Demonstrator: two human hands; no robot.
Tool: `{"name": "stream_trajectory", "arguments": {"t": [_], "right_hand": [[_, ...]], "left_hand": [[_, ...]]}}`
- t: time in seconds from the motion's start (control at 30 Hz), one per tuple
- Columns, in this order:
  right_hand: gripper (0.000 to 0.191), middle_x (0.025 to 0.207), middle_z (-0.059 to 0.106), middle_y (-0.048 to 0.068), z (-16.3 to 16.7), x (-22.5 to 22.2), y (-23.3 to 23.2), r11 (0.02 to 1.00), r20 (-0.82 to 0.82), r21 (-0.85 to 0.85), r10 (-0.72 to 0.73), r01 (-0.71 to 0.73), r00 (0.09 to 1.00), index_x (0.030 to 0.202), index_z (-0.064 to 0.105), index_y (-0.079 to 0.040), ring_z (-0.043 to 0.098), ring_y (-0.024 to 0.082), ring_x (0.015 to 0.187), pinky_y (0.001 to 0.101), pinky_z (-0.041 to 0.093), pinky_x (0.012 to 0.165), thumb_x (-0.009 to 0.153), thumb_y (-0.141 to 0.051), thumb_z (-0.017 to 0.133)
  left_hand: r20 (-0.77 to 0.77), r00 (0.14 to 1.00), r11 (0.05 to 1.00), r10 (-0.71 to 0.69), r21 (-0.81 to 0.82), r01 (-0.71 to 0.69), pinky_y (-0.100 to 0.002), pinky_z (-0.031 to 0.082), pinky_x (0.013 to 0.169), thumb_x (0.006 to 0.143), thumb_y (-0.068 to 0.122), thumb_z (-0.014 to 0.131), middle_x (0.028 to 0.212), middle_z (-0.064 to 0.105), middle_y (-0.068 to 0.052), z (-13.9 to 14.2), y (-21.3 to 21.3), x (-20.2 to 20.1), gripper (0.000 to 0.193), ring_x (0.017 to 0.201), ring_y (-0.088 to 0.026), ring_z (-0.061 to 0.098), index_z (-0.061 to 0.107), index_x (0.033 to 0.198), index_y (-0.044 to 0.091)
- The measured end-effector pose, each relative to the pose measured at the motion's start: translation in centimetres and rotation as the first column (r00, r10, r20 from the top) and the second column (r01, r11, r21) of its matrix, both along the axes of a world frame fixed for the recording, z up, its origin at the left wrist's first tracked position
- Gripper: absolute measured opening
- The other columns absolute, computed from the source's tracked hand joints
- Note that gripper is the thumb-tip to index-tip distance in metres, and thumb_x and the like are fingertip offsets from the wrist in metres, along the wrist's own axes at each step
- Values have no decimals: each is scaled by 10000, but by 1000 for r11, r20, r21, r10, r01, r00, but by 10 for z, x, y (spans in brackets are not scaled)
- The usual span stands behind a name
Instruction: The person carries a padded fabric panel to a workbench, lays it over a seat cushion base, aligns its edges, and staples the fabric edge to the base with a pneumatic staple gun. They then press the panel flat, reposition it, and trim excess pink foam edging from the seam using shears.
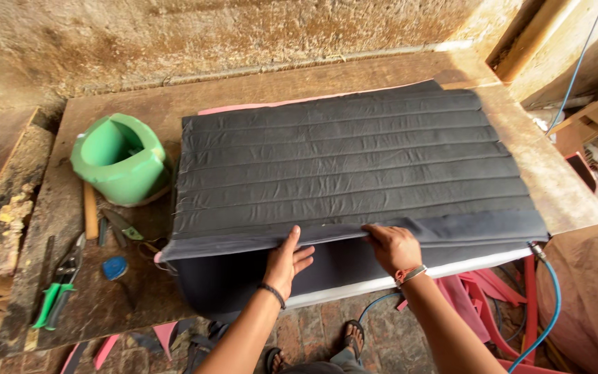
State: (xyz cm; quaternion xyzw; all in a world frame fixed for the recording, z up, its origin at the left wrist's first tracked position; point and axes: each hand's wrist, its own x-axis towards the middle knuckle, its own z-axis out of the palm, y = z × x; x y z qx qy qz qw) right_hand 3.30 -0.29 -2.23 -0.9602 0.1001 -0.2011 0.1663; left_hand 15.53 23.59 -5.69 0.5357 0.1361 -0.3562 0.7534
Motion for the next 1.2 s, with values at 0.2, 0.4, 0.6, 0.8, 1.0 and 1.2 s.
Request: {"name": "stream_trajectory", "arguments": {"t": [0.2,0.4,0.6,0.8,1.0,1.2], "right_hand": [[507,1190,756,39,-23,-44,-127,987,117,-122,-88,102,989,1193,720,-219,720,274,1063,393,562,951,753,12,620],[395,861,726,115,3,-66,-312,758,139,-334,-548,560,825,1210,772,-375,684,331,753,452,551,668,947,-95,682],[329,888,729,127,152,-56,-331,692,373,-232,-586,684,720,1204,765,-351,689,349,791,437,561,698,912,-214,700],[324,914,732,139,226,-62,-184,657,558,-121,-575,744,599,1198,758,-326,694,367,828,423,571,729,877,-332,718],[318,961,739,131,184,56,-26,963,-142,182,-172,197,975,1120,767,-223,669,402,869,443,556,712,869,-413,719],[498,1162,712,180,66,251,35,821,-39,532,265,-205,963,1376,622,-144,683,360,1074,417,547,895,892,-242,680]], "left_hand": [[234,956,982,175,-105,-154,-480,635,852,856,148,601,1131,679,-140,42,-65,47,326,1012,-297,732,617,1124,-36],[452,887,981,92,-195,-2,-454,577,778,865,211,667,1046,664,-32,145,-166,137,215,973,-204,650,659,1030,73],[747,659,794,89,-452,406,-499,656,866,887,138,649,1052,702,-110,305,-260,177,214,995,-266,727,681,1049,2],[839,522,684,153,-472,557,-531,616,992,991,213,654,1138,697,-136,341,-253,229,301,1092,-286,700,672,1171,-28],[508,812,815,286,-575,73,-436,427,1138,953,366,611,1400,545,79,222,-154,268,470,1340,-190,541,492,1389,236],[668,735,993,-118,69,96,-356,433,1070,1029,296,640,1365,617,-66,40,-55,180,512,1254,-185,569,488,1455,57]]}}
